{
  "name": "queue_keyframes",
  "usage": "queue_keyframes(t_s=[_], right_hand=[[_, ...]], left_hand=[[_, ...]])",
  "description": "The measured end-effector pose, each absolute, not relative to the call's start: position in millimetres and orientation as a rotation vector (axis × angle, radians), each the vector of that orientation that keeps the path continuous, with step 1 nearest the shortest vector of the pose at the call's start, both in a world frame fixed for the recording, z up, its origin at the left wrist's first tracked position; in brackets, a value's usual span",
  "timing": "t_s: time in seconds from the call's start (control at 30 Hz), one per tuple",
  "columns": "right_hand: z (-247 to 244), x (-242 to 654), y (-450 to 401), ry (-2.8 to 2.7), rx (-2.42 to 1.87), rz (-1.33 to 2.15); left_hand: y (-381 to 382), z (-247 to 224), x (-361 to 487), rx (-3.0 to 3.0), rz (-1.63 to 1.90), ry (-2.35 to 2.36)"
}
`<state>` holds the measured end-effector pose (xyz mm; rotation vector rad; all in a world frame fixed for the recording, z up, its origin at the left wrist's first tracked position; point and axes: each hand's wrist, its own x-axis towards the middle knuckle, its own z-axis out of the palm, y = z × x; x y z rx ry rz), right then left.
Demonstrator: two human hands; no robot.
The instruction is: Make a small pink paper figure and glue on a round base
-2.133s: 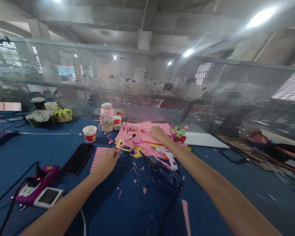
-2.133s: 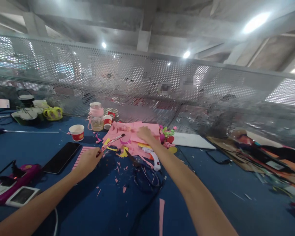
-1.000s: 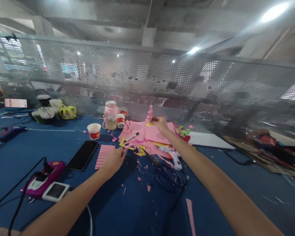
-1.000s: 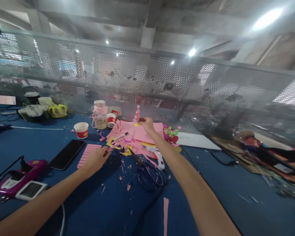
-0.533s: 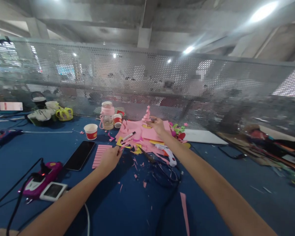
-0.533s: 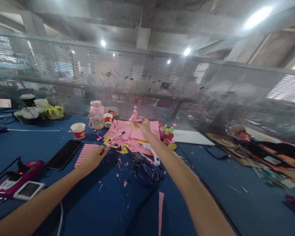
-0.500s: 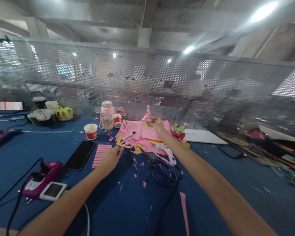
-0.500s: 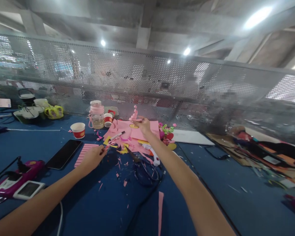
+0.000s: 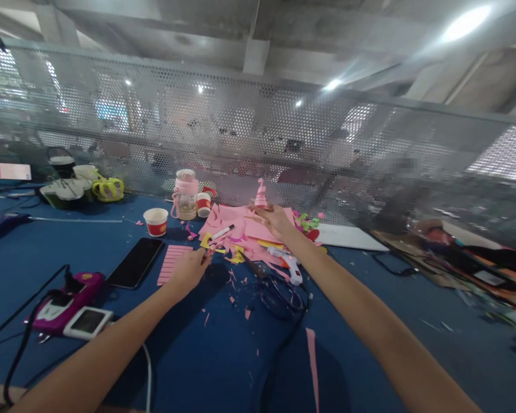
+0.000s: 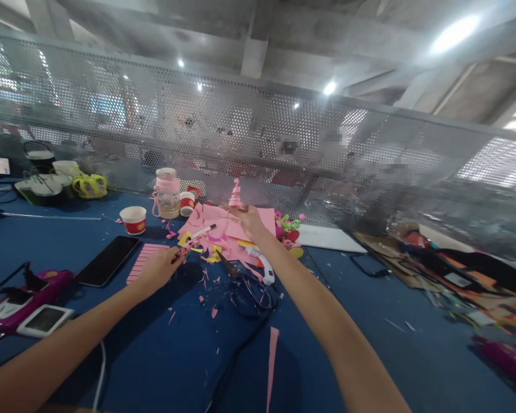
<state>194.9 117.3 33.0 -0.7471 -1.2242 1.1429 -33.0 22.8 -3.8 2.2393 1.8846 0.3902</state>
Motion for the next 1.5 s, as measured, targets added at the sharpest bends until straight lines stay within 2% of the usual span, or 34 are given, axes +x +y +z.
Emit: queue_keyframes(t_s=[0.57, 1.5], right_hand=[[48.5, 181.1, 64.5, -1.273, -0.789, 1.072], [34.2, 205.8, 87.4, -1.183, -0.938, 0.873]], left_hand=[[25.0, -3.6, -36.2, 2.241, 0.36, 1.937], [21.8, 2.7, -32.0, 2.246, 0.308, 2.002]])
